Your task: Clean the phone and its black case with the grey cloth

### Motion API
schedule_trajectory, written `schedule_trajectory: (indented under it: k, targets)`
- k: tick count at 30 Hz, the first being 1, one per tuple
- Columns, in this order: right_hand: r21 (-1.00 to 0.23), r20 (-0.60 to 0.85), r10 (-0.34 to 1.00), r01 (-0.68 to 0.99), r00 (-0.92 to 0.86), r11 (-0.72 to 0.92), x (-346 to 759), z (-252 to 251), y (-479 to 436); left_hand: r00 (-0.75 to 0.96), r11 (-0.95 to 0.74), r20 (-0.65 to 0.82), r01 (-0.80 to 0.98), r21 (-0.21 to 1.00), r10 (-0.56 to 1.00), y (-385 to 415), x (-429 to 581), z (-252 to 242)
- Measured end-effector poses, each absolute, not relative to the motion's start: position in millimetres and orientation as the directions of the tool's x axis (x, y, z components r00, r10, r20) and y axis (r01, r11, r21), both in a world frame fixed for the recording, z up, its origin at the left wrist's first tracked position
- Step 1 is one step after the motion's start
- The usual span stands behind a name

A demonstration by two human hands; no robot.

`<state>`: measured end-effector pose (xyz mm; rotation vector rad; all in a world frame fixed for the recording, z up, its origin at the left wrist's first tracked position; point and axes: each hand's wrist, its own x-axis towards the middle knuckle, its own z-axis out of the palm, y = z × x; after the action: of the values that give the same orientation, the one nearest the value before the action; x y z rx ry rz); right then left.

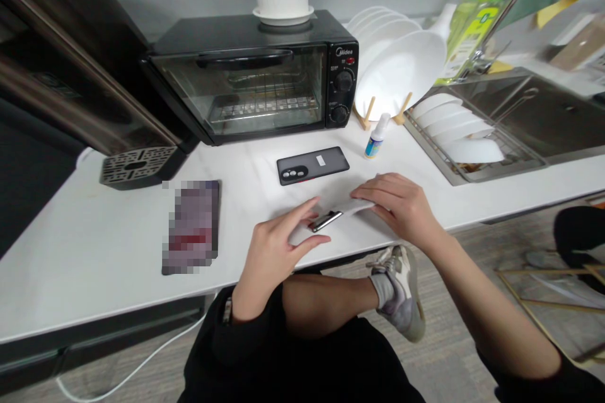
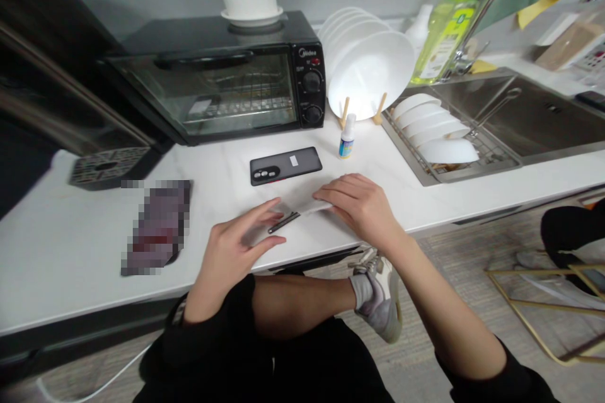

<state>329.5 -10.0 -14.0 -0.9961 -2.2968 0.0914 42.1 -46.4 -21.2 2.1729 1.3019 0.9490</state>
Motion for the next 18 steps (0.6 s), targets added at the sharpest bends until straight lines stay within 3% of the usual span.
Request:
schedule_trajectory:
  k: [6, 12, 18]
  targets:
    - [-0.353, 0.536, 0.759, 0.719, -0.370, 0.599, 275.7, -26.4, -5.9, 0.193, -0.254, 0.168, 0.633, 0.731, 0.967, -39.9, 46.1, -22.9]
    - [-0.294, 0.342, 0.693, 0.628, -0.634, 0.720, 241.7, -35.4, -53.0, 0.140, -0.123, 0.036, 0.681, 0.722, 0.989, -37.1, 43.7, -22.0]
    - [-0.299, 0.351, 0.845, 0.806, -0.404, 0.510, 267.9, -37.7, -50.8, 0.161, -0.084, -0.001, 0.519, 0.851, 0.987, -35.3, 43.4, -28.0]
